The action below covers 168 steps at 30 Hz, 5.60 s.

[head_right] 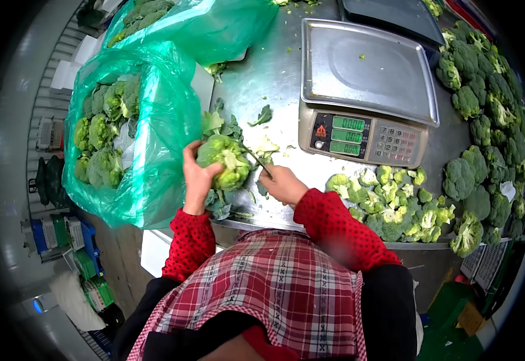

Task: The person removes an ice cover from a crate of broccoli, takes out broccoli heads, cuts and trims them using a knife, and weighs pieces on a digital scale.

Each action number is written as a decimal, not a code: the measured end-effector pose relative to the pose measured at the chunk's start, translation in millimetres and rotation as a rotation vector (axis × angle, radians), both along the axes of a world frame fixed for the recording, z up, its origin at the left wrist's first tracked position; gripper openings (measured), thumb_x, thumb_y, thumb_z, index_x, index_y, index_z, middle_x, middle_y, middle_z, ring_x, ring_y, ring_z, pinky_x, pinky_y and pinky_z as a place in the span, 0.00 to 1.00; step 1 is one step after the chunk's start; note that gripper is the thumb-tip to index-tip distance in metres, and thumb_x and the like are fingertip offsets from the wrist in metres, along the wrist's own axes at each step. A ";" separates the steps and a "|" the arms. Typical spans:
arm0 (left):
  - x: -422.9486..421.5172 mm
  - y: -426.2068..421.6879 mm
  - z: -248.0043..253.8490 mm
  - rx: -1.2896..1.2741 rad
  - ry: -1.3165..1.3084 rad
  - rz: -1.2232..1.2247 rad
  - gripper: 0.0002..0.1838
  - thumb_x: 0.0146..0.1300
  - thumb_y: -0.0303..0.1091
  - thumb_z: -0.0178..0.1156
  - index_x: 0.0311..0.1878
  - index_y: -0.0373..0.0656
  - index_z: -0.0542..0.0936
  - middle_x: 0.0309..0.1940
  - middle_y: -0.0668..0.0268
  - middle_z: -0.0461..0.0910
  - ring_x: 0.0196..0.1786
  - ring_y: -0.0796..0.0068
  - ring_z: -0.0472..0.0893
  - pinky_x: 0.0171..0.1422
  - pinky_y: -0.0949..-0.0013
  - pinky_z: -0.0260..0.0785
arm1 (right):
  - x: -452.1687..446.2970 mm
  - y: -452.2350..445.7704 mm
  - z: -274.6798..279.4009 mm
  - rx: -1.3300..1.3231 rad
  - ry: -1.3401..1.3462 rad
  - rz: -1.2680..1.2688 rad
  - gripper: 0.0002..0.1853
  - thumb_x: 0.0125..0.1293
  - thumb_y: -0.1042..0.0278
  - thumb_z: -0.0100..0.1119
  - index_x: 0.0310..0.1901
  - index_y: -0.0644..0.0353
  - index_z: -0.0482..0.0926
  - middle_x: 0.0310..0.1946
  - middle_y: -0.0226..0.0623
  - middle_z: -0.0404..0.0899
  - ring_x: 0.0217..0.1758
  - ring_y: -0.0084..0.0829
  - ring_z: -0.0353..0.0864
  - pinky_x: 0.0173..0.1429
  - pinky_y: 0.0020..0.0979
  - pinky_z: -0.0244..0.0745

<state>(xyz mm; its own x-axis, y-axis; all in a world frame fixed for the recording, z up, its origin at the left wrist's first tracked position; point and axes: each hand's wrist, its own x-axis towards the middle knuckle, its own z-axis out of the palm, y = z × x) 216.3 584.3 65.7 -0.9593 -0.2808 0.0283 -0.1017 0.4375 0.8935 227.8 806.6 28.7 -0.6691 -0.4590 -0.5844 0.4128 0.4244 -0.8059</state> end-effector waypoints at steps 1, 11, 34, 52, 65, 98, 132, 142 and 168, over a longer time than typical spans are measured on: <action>4.0 -7.0 -1.4 0.013 0.017 0.047 0.40 0.37 0.24 0.70 0.59 0.30 0.68 0.53 0.50 0.76 0.56 0.58 0.77 0.65 0.62 0.68 | 1.3 6.6 -3.1 0.090 0.337 -0.115 0.09 0.69 0.67 0.54 0.44 0.63 0.75 0.22 0.50 0.79 0.20 0.50 0.79 0.28 0.45 0.75; 3.4 -8.6 77.4 0.836 0.180 0.100 0.39 0.35 0.23 0.53 0.60 0.31 0.70 0.56 0.53 0.75 0.58 0.59 0.77 0.68 0.61 0.68 | -10.8 -13.4 7.5 -0.163 0.454 -0.299 0.18 0.62 0.72 0.58 0.53 0.65 0.80 0.45 0.50 0.84 0.47 0.41 0.85 0.50 0.37 0.78; 4.2 64.7 94.1 0.374 0.277 -0.155 0.38 0.47 0.23 0.75 0.62 0.32 0.68 0.56 0.57 0.75 0.57 0.68 0.77 0.65 0.64 0.69 | 2.2 50.1 101.3 -0.560 0.227 -0.522 0.32 0.62 0.72 0.67 0.66 0.70 0.66 0.27 0.29 0.77 0.18 0.16 0.70 0.24 0.20 0.69; -0.9 64.5 96.7 0.660 0.208 0.007 0.26 0.57 0.25 0.70 0.57 0.32 0.71 0.50 0.58 0.79 0.51 0.70 0.80 0.60 0.67 0.71 | -20.5 43.6 107.3 -0.322 0.677 -0.608 0.23 0.59 0.66 0.73 0.53 0.66 0.80 0.37 0.32 0.81 0.32 0.18 0.76 0.33 0.23 0.71; -1.4 63.6 89.5 0.410 0.373 0.097 0.32 0.54 0.24 0.73 0.59 0.32 0.66 0.52 0.56 0.74 0.53 0.69 0.77 0.61 0.66 0.70 | -10.6 28.0 135.0 -0.166 1.273 -0.437 0.28 0.51 0.68 0.76 0.55 0.66 0.79 0.39 0.41 0.81 0.35 0.34 0.81 0.37 0.30 0.76; -143.1 177.1 69.3 -0.353 1.222 -0.610 0.35 0.41 0.25 0.71 0.56 0.37 0.69 0.60 0.48 0.72 0.62 0.47 0.74 0.68 0.50 0.66 | 58.9 89.8 87.4 -0.424 0.246 -0.855 0.05 0.64 0.73 0.65 0.34 0.65 0.80 0.21 0.24 0.75 0.25 0.12 0.73 0.28 0.22 0.66; -87.5 169.9 67.9 -0.709 0.560 -0.881 0.56 0.36 0.43 0.80 0.73 0.49 0.63 0.74 0.47 0.56 0.72 0.41 0.61 0.73 0.47 0.57 | 122.0 90.4 23.0 -0.439 0.013 -0.754 0.18 0.68 0.74 0.58 0.58 0.69 0.72 0.33 0.34 0.81 0.21 0.16 0.71 0.24 0.20 0.68; -155.6 174.9 59.6 -0.503 0.574 -0.697 0.47 0.34 0.33 0.77 0.66 0.51 0.72 0.67 0.49 0.67 0.65 0.49 0.71 0.63 0.58 0.71 | 104.2 111.1 33.1 -0.266 0.082 -0.872 0.17 0.69 0.72 0.56 0.57 0.68 0.73 0.33 0.36 0.83 0.20 0.16 0.71 0.24 0.19 0.69; 21.6 71.5 -11.3 0.483 -0.394 -0.162 0.38 0.55 0.42 0.74 0.62 0.31 0.68 0.47 0.52 0.79 0.42 0.67 0.82 0.47 0.69 0.76 | 80.2 79.9 23.9 0.210 0.687 -0.239 0.17 0.69 0.69 0.57 0.57 0.63 0.75 0.36 0.45 0.79 0.35 0.44 0.80 0.41 0.39 0.74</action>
